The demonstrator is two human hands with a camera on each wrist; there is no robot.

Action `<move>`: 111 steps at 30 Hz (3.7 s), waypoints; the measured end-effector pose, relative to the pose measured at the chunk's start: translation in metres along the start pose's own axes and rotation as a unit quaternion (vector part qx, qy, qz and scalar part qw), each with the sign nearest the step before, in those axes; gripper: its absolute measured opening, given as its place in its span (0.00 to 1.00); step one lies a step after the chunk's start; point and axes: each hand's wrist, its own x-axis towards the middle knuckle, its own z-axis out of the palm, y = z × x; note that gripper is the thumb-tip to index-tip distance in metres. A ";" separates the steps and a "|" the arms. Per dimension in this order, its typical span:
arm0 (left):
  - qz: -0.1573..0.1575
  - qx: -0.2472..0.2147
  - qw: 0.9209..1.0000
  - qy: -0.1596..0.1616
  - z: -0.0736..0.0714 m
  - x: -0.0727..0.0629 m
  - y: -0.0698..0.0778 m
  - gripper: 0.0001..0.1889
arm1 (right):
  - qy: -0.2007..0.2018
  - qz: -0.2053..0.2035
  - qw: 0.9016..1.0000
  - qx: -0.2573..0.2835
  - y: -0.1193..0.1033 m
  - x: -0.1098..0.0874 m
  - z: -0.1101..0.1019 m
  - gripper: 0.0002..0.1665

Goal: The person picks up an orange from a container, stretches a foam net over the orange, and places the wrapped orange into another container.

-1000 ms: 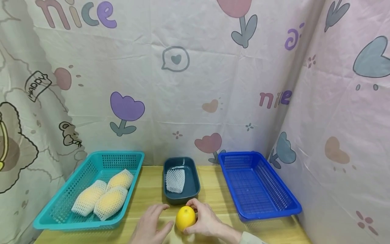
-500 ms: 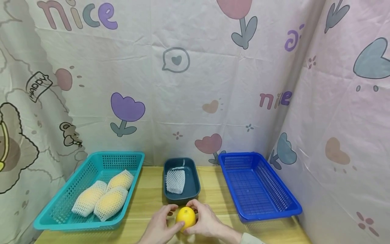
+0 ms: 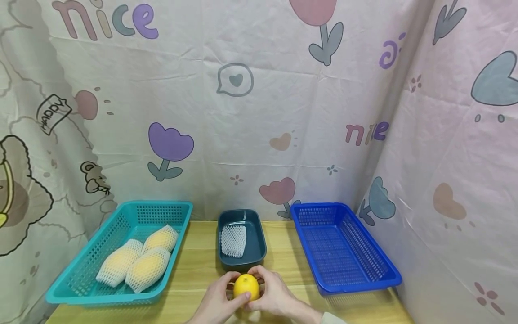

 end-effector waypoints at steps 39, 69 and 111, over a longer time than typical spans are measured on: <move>0.005 0.061 0.998 0.032 0.001 -0.003 -0.002 0.35 | 0.059 0.007 0.993 -0.101 -0.046 0.044 -0.049 0.24; 0.000 0.079 0.997 0.003 -0.002 -0.001 0.006 0.37 | 0.052 0.060 0.926 -0.368 -0.019 0.131 -0.005 0.21; 0.000 0.076 0.997 0.002 0.000 -0.003 0.009 0.38 | 0.083 0.069 0.919 -0.379 -0.010 0.145 0.005 0.05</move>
